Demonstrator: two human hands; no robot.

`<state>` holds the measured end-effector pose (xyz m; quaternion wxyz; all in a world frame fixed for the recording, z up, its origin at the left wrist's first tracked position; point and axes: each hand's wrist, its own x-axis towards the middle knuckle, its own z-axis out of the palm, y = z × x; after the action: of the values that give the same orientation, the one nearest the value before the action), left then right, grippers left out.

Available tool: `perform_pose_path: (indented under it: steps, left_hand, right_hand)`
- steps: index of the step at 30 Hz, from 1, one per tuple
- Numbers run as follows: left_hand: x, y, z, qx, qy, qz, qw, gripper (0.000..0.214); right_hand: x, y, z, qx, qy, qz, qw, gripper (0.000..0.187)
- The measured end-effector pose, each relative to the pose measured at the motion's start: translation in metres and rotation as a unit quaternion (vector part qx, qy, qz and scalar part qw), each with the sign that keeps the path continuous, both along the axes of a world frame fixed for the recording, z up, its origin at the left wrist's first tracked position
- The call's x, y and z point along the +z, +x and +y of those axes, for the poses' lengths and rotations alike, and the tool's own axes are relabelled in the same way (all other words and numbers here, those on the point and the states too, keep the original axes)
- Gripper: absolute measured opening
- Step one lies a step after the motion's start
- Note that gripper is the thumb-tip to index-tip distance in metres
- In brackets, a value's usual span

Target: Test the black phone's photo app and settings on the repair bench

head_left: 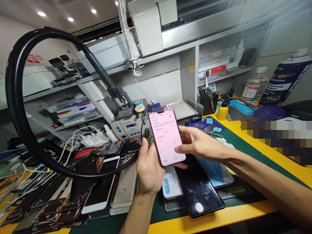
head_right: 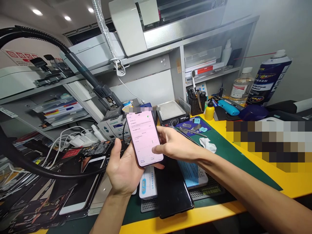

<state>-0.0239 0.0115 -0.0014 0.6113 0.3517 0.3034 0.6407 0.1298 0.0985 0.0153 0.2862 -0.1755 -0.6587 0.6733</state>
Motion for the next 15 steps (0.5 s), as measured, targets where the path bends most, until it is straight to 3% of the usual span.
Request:
perform_pose_path:
  steps: [10,15]
  left_hand:
    - [-0.0007,-0.0006,0.0015,0.001,0.002,-0.005,1.000,0.080]
    - [-0.0002,-0.0002,0.0016,-0.001,-0.004,-0.009,1.000,0.079]
  right_hand:
    - [-0.0032,-0.0008,0.0015,-0.014,0.008,-0.005,1.000,0.033]
    - [-0.0047,-0.0020,0.0007,-0.046,-0.045,0.001,0.998,0.030]
